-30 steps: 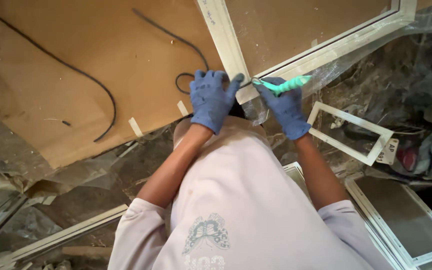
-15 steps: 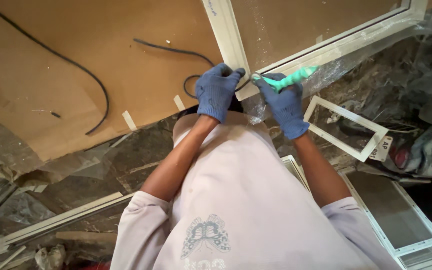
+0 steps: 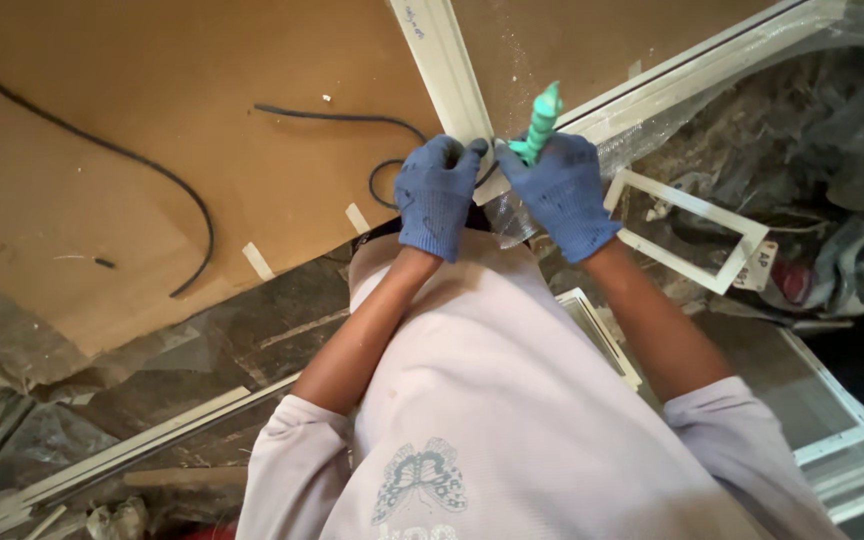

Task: The person uses a utility knife to trim a black rubber gasket cord and presses it into the groove around a white window sash frame, working the seal along the frame edges. They then peel the protective plastic film off the frame and glass, reposition the sash on the work table, and handle another empty frame at the end.

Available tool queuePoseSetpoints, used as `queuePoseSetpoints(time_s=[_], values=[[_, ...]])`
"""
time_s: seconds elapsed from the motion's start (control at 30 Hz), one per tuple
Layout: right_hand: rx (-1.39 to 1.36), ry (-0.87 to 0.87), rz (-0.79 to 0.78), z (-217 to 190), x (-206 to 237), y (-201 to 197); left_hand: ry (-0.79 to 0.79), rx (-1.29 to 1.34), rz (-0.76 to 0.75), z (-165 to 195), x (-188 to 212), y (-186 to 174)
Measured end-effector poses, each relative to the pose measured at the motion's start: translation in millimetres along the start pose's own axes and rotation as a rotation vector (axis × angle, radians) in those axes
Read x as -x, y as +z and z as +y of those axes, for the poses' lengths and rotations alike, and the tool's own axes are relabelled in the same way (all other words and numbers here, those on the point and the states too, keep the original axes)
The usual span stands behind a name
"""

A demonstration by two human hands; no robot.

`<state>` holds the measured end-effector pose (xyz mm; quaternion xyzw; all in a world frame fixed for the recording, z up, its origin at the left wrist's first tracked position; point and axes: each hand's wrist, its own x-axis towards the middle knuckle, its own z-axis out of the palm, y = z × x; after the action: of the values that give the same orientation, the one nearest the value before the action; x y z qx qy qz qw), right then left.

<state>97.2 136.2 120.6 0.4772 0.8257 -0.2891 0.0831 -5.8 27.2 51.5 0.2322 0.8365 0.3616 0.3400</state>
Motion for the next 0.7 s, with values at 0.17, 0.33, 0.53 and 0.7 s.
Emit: queuePoseSetpoints(time_s=[0.17, 0.33, 0.53, 0.7], values=[[-0.072, 0.014, -0.023, -9.6, -3.2, -4.1, -0.142, 0.228, -0.035, 7.5, 0.0, -15.0], [-0.097, -0.040, 0.015, -12.9, -10.4, -4.3, -0.153, 0.231, -0.047, 12.9, -6.8, -23.3], [-0.147, -0.094, 0.022, -9.6, -70.5, 1.4, -0.051, 0.156, -0.086, 11.1, -3.7, -23.2], [-0.225, -0.032, -0.036, -5.2, -59.4, -4.5, -0.038, 0.119, -0.131, 20.0, -2.3, -31.2]])
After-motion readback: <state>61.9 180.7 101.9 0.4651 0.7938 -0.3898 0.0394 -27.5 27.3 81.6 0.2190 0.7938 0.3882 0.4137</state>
